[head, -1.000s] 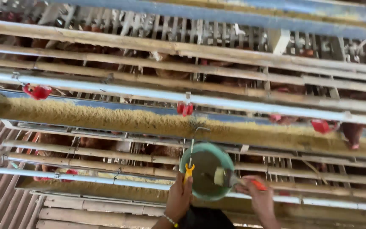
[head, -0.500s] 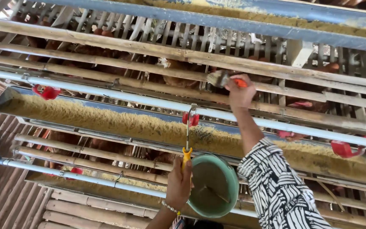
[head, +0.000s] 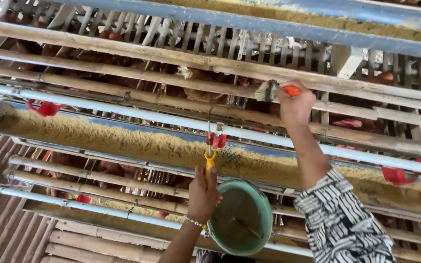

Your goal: Applying a liquid substance, likely disinfectant or paint, to the wooden beams of a chicken coop using a brush and a scraper.

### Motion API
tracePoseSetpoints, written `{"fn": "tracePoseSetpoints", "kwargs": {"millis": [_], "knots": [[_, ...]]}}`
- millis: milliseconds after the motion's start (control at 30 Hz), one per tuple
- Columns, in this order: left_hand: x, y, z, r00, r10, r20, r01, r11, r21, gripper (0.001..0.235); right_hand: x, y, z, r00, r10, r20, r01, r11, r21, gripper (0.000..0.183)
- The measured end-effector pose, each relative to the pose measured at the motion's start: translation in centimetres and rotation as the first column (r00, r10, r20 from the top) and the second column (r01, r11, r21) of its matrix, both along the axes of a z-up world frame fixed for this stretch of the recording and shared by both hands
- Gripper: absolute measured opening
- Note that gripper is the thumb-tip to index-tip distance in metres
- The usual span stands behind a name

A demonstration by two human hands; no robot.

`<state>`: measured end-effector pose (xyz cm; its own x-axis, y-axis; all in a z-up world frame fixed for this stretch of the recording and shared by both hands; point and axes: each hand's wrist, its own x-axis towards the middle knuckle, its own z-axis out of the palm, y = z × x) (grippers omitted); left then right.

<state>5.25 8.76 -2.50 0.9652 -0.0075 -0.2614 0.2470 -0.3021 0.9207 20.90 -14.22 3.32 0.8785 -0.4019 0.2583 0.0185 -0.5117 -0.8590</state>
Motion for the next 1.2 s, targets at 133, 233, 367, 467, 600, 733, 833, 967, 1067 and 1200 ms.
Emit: {"fn": "tracePoseSetpoints", "kwargs": {"millis": [133,233,367,467,600,733,833,967,1067,1200], "knots": [[0.0,-1.4,-0.9,0.999,-0.007,-0.042,0.006,1.0,-0.013,0.031,1.0,2.6,1.1,0.965,0.173,0.196,-0.172,0.985,-0.02,0.014],[0.9,-2.1,-1.6,1.0,-0.019,0.015,0.019,1.0,-0.016,0.031,1.7,2.5,2.6,0.972,0.216,-0.089,-0.215,0.976,0.011,0.011],[0.7,-2.3,-1.8,0.999,-0.019,-0.044,0.017,0.999,-0.028,0.028,0.8,-1.1,4.3,0.96,0.219,-0.173,-0.245,0.959,-0.144,0.011],[1.1,-2.9,-2.0,0.999,-0.042,0.006,0.042,0.999,-0.014,0.028,1.9,0.7,5.3,0.96,0.27,-0.078,-0.276,0.959,-0.068,0.011],[1.6,-2.9,-1.3,0.996,-0.029,-0.088,0.028,1.0,-0.013,0.025,2.6,1.1,2.2,0.896,0.294,-0.333,-0.288,0.955,0.068,0.006],[1.5,-2.1,-0.8,1.0,-0.016,-0.011,0.016,0.999,-0.033,0.029,2.3,-2.1,1.6,0.983,0.139,-0.116,-0.165,0.952,-0.256,0.011],[1.1,-2.5,-1.0,0.998,0.027,-0.058,-0.027,1.0,-0.008,0.029,2.4,1.2,4.9,0.988,0.139,-0.068,-0.139,0.99,0.014,0.012],[0.7,-2.7,-0.6,0.996,0.046,-0.076,-0.05,0.997,-0.055,0.027,4.8,3.5,-0.1,0.99,0.087,-0.111,-0.065,0.98,0.186,0.012],[0.2,-2.1,-1.3,1.0,-0.004,0.002,0.004,1.0,0.009,0.049,3.3,-0.4,-0.2,0.97,-0.133,-0.202,0.155,0.983,0.101,0.02],[-0.4,-1.8,-2.0,0.998,0.015,-0.068,-0.018,0.999,-0.041,0.03,3.2,-2.2,1.9,0.951,-0.201,-0.234,0.175,0.977,-0.125,0.015]]}}
